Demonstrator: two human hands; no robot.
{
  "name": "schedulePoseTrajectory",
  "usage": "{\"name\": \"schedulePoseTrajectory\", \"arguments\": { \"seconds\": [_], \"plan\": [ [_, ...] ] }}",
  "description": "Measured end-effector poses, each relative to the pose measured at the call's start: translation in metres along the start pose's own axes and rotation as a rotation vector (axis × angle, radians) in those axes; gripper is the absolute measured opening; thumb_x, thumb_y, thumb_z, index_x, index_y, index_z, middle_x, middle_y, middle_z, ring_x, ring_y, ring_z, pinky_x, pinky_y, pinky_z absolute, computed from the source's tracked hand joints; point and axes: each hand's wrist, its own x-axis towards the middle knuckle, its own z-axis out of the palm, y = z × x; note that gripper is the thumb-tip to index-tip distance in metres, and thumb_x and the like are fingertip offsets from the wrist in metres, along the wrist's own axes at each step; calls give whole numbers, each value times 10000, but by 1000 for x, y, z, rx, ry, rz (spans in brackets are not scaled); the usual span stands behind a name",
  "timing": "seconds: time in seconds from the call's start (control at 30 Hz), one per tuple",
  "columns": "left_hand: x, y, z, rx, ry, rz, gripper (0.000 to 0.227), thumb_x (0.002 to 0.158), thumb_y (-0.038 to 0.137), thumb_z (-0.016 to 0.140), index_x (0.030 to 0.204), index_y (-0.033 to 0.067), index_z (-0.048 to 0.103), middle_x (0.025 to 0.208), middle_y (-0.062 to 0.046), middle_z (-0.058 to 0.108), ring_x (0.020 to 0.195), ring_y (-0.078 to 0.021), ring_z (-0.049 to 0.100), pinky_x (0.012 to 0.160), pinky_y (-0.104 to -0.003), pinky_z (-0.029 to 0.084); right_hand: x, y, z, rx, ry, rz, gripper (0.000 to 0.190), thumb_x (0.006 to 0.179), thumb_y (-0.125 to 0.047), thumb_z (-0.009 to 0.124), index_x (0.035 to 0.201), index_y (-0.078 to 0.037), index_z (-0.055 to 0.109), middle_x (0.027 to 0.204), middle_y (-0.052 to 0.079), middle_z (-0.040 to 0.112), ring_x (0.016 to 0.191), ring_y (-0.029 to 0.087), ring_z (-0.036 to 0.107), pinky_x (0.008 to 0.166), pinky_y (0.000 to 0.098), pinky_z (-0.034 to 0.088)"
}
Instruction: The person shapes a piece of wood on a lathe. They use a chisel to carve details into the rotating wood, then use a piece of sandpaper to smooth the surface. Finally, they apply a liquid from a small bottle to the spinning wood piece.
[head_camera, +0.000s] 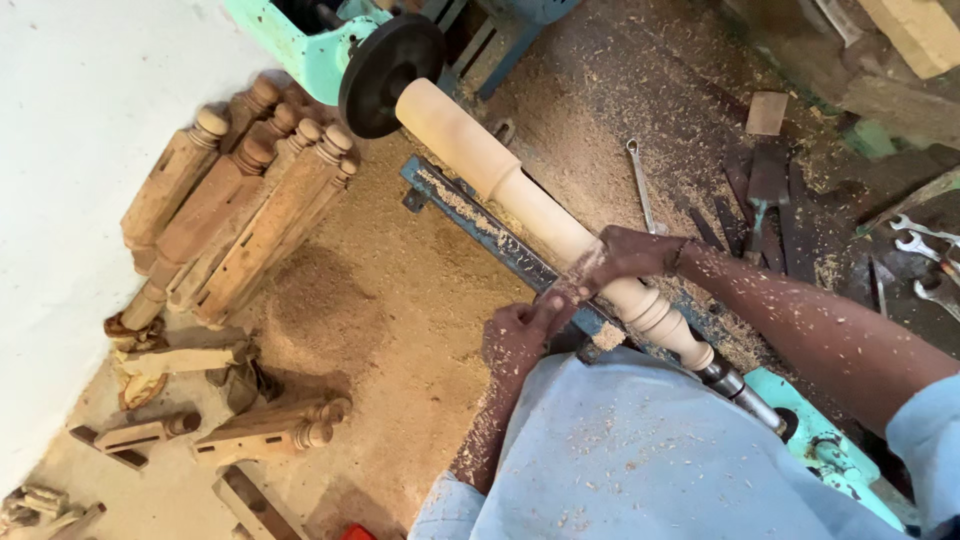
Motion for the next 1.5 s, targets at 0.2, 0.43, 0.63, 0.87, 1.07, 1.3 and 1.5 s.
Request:
{"name": "schedulePoseTrajectory", "arguments": {
  "seconds": [0.2,0.43,0.63,0.87,1.07,1.3,1.5],
  "plan": [
    [-20,1,7,342,75,232,524,852,543,773,814,20,780,722,-206,723,685,-339,712,645,-460,551,-32,-3,6,-36,-61,165,471,683,-495,839,927,-93,828,953,205,814,756,213,705,659,415,582],
    [-13,44,-27,464,333,702,492,1022,504,526,1119,49,686,1118,-183,708,1052,-323,682,913,-477,542,-113,-10,-58,343,582,-28,486,870,-507,660,1082,-88,787,1395,82,664,1256,245,629,1050,489,517],
    [62,87,-15,814,209,1358,515,1020,454,526,1230,-3,639,1271,-238,642,1312,-380,534,1151,-536,378,-154,19,-70,578,826,58,735,818,-383,770,1422,-25,552,1256,138,679,1180,246,631,1076,408,474],
    [111,108,-12,842,-55,1408,315,964,329,599,863,45,692,846,-147,697,845,-318,647,911,-483,477,-156,64,-38,715,824,131,782,777,-434,801,1417,-47,575,1240,94,675,1139,194,613,983,387,485],
    [135,115,-21,899,-108,1450,317,948,306,610,792,46,704,707,-147,680,672,-293,652,767,-464,487,-147,61,-29,684,779,259,733,796,-403,806,1381,-16,594,1221,121,675,1156,222,616,1011,401,476],
    [145,119,-19,997,-69,1391,373,942,319,614,641,111,687,643,-115,679,630,-302,666,751,-501,508,-144,34,-40,700,793,143,693,786,-377,801,1372,-64,603,1190,66,714,1126,186,646,1017,351,490],
    [111,95,22,947,-104,1580,248,889,309,664,749,109,709,675,-93,694,644,-289,687,688,-470,523,-161,48,-36,798,798,63,700,816,-373,815,1401,-47,614,1235,53,678,1111,172,609,966,375,482]
  ]
}}
